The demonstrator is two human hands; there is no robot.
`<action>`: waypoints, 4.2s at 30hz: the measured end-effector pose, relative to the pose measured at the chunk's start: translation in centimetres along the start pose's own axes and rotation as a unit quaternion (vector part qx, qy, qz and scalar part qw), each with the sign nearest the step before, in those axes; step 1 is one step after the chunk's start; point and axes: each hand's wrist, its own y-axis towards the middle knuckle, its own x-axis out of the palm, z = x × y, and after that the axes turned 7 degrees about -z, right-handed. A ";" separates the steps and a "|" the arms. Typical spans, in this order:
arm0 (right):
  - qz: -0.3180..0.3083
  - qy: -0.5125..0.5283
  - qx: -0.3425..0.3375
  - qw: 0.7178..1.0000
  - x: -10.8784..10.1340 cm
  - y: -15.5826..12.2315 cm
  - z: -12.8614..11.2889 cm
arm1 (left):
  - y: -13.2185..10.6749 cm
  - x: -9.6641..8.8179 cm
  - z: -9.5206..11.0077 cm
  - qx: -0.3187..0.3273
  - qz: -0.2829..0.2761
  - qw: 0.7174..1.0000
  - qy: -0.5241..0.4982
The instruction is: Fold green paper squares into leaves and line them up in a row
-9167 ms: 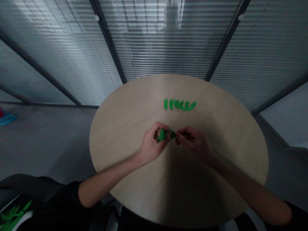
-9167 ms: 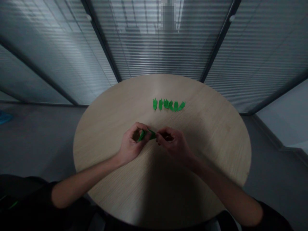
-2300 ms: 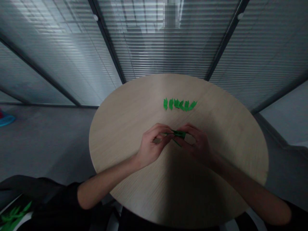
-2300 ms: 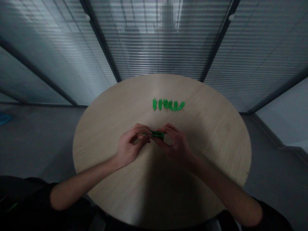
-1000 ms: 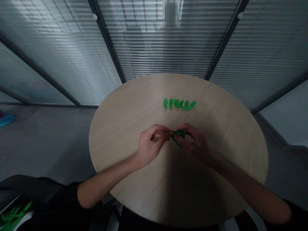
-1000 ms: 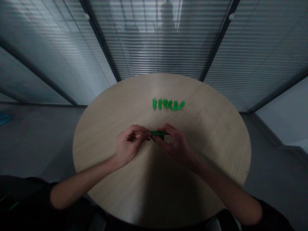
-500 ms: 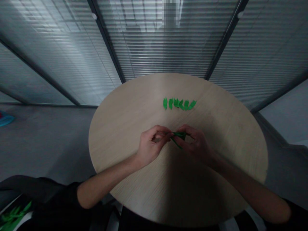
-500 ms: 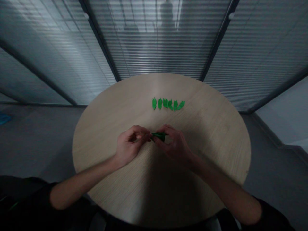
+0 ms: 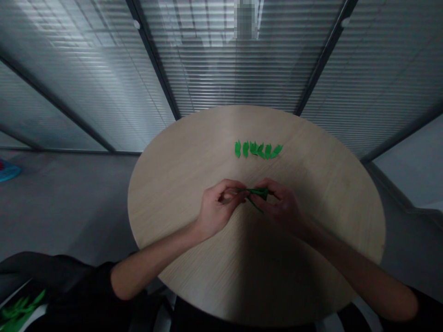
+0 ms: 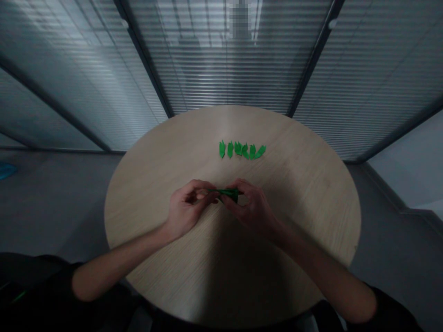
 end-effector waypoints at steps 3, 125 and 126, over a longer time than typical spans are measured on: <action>-0.011 0.001 0.011 1.000 0.0 0.0 0.0 | 0.0 0.0 0.0 -0.001 0.000 1.000 -0.007; 0.027 0.165 0.118 0.979 0.0 0.4 -0.7 | -0.1 0.1 -0.2 -0.022 -0.035 0.999 -0.034; 0.026 0.167 0.119 0.978 0.0 0.4 -0.7 | -0.1 0.1 -0.1 -0.017 -0.036 0.999 -0.031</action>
